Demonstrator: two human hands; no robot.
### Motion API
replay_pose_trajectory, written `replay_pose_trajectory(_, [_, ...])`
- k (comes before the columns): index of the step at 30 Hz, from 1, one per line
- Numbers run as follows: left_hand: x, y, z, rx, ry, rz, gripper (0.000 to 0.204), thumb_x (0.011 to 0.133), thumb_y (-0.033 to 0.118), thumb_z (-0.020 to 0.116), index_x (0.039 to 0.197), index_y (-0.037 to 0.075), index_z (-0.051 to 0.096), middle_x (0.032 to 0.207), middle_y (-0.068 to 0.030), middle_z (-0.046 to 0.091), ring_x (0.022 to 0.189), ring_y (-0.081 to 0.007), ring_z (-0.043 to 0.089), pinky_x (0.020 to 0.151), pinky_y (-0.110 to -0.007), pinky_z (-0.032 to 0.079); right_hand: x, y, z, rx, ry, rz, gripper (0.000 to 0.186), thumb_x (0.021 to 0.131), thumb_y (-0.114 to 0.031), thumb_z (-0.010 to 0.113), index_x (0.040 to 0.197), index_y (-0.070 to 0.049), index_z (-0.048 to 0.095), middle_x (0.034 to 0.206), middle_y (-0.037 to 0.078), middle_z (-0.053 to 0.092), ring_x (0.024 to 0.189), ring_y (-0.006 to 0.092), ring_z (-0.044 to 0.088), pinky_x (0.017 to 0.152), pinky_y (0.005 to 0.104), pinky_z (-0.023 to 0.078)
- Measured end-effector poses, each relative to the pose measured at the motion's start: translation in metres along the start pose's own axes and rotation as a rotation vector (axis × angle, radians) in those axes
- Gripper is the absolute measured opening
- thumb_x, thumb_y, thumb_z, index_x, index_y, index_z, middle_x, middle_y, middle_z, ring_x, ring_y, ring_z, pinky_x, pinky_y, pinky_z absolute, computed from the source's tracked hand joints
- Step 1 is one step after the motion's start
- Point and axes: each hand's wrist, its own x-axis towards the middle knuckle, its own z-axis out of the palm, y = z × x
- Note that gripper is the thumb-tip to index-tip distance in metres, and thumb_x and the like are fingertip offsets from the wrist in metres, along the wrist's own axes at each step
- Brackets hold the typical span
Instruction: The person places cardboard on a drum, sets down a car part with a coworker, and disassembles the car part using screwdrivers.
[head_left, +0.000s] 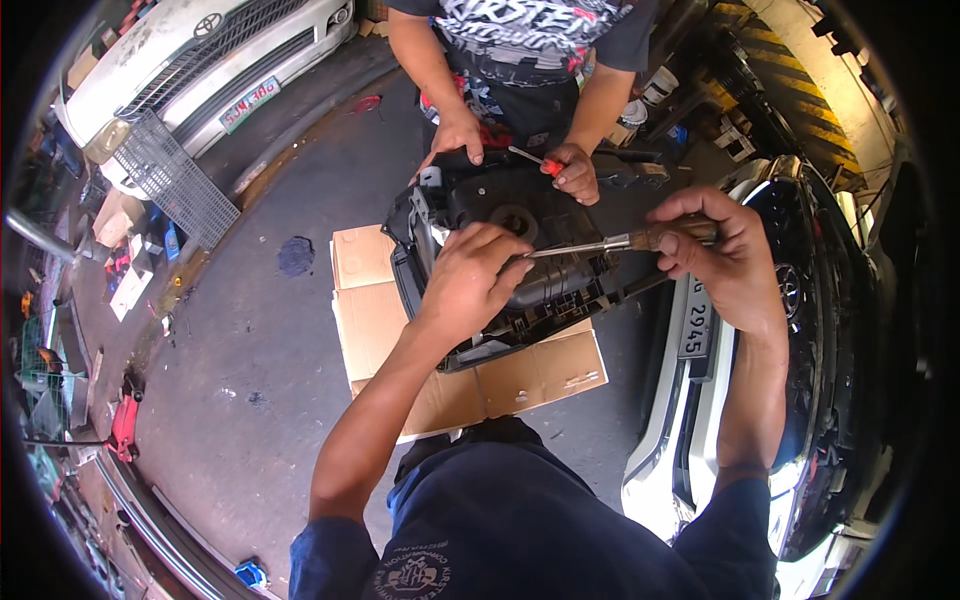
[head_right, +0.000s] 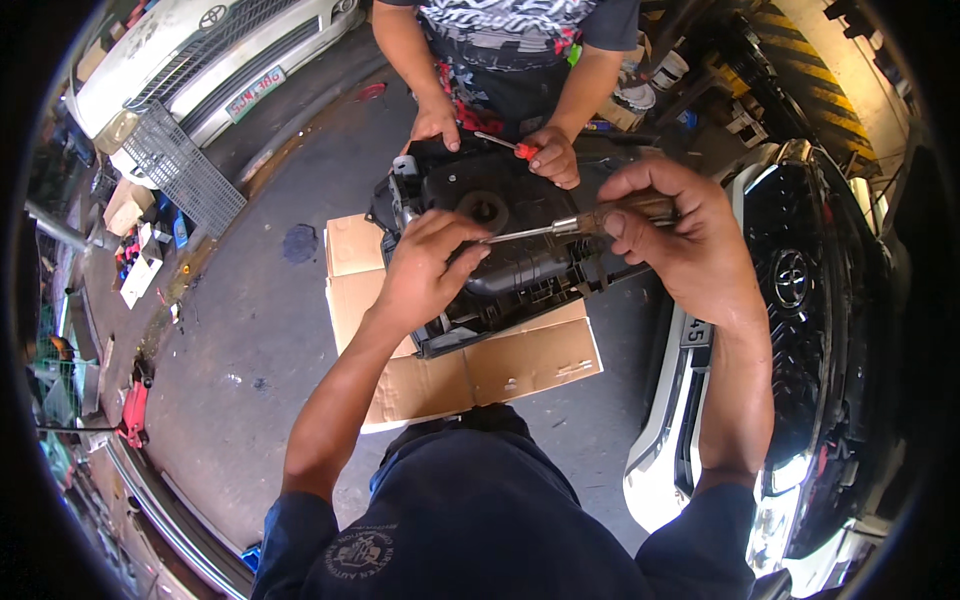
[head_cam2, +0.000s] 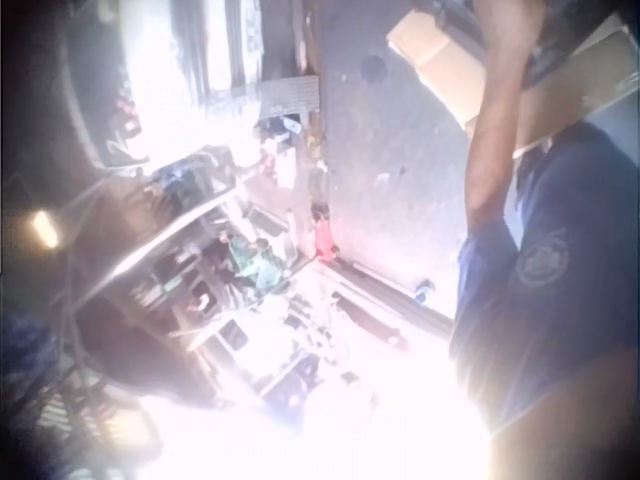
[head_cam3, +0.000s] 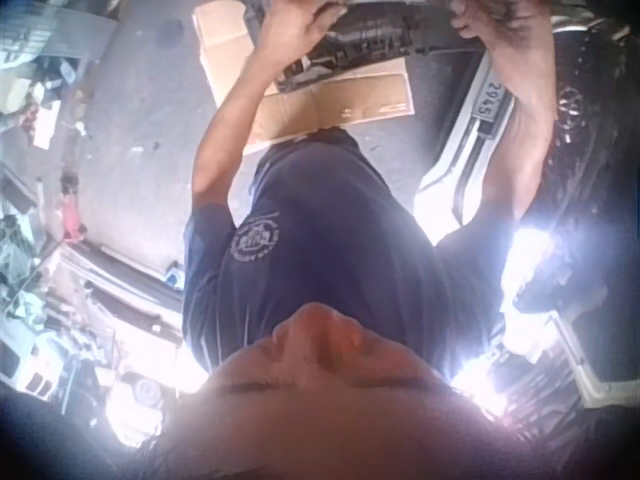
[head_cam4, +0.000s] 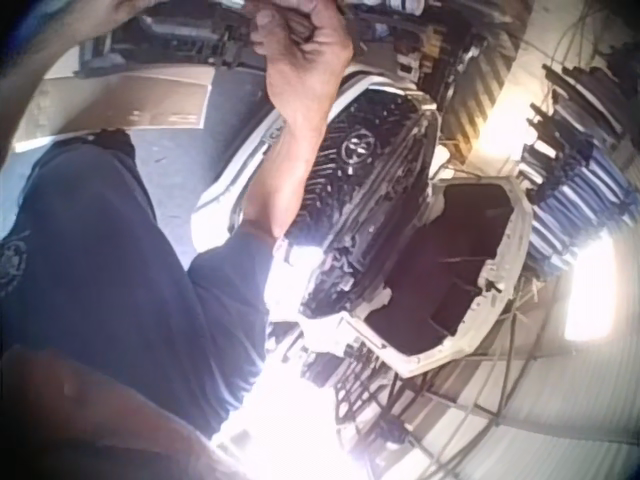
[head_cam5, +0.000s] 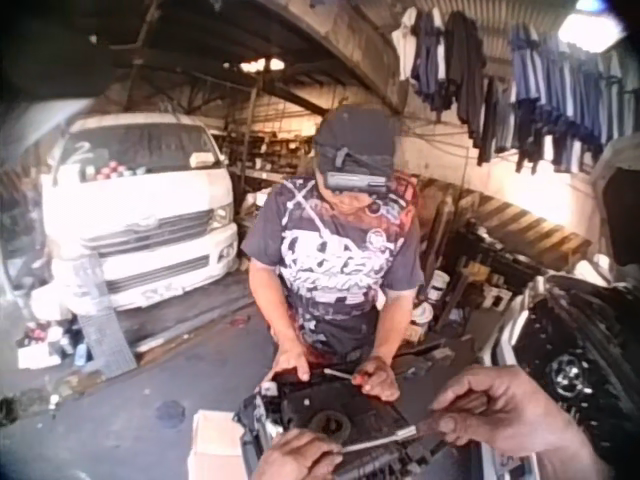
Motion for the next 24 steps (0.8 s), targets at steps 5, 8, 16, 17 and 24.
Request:
replay_pose_trajectory(5, [-0.043,-0.019,-0.024,-0.017,0.074,-0.123,0.011,0.083,0.008,0.066,0.091,0.000,0.064,0.085,-0.0150,0.063,0.082,-0.0340,0.059,0.074,-0.040,0.048,-0.006,0.018,-0.009,0.111,0.093,-0.011,0.008,0.087,0.000,0.064,0.095,0.000,0.063,0.084,0.005,0.065,0.063,0.0078,0.061,0.054,0.0204,0.051])
replay_pose_trajectory(8, [-0.103,-0.051,-0.041,0.022,0.170,-0.391,0.010,0.084,0.007,0.066,0.091,0.000,0.067,0.086,-0.0151,0.066,0.080,-0.0319,0.061,0.073,-0.039,0.049,-0.008,0.029,-0.022,0.145,0.174,-0.056,0.008,0.087,-0.001,0.065,0.094,0.001,0.063,0.091,0.008,0.068,0.062,0.0087,0.062,0.052,0.0206,0.051])
replay_pose_trajectory(16, [-0.286,-0.156,0.057,0.191,-0.087,-1.019,0.014,0.077,0.014,0.064,0.086,0.005,0.069,0.090,-0.0186,0.068,0.086,-0.0345,0.066,0.078,-0.041,0.053,0.018,0.033,0.011,0.038,0.130,-0.002,0.012,0.087,-0.005,0.067,0.097,-0.001,0.061,0.082,0.004,0.066,0.064,0.0076,0.061,0.056,0.0195,0.050])
replay_pose_trajectory(17, [-0.290,-0.163,0.069,0.178,-0.080,-1.014,0.014,0.077,0.014,0.064,0.086,0.005,0.069,0.090,-0.0186,0.068,0.086,-0.0345,0.066,0.078,-0.041,0.053,0.028,0.030,0.018,0.014,0.144,-0.016,0.012,0.087,-0.005,0.067,0.097,-0.001,0.061,0.081,0.004,0.066,0.064,0.0073,0.061,0.056,0.0198,0.050])
replay_pose_trajectory(24, [-0.308,-0.184,0.088,0.239,-0.184,-1.099,0.028,0.075,0.018,0.064,0.101,0.010,0.069,0.098,-0.0185,0.068,0.094,-0.0347,0.066,0.084,-0.042,0.052,0.094,0.007,0.057,-0.077,-0.001,-0.193,0.011,0.087,-0.004,0.065,0.092,0.002,0.058,0.072,0.004,0.064,0.062,0.0064,0.060,0.053,0.0205,0.048])
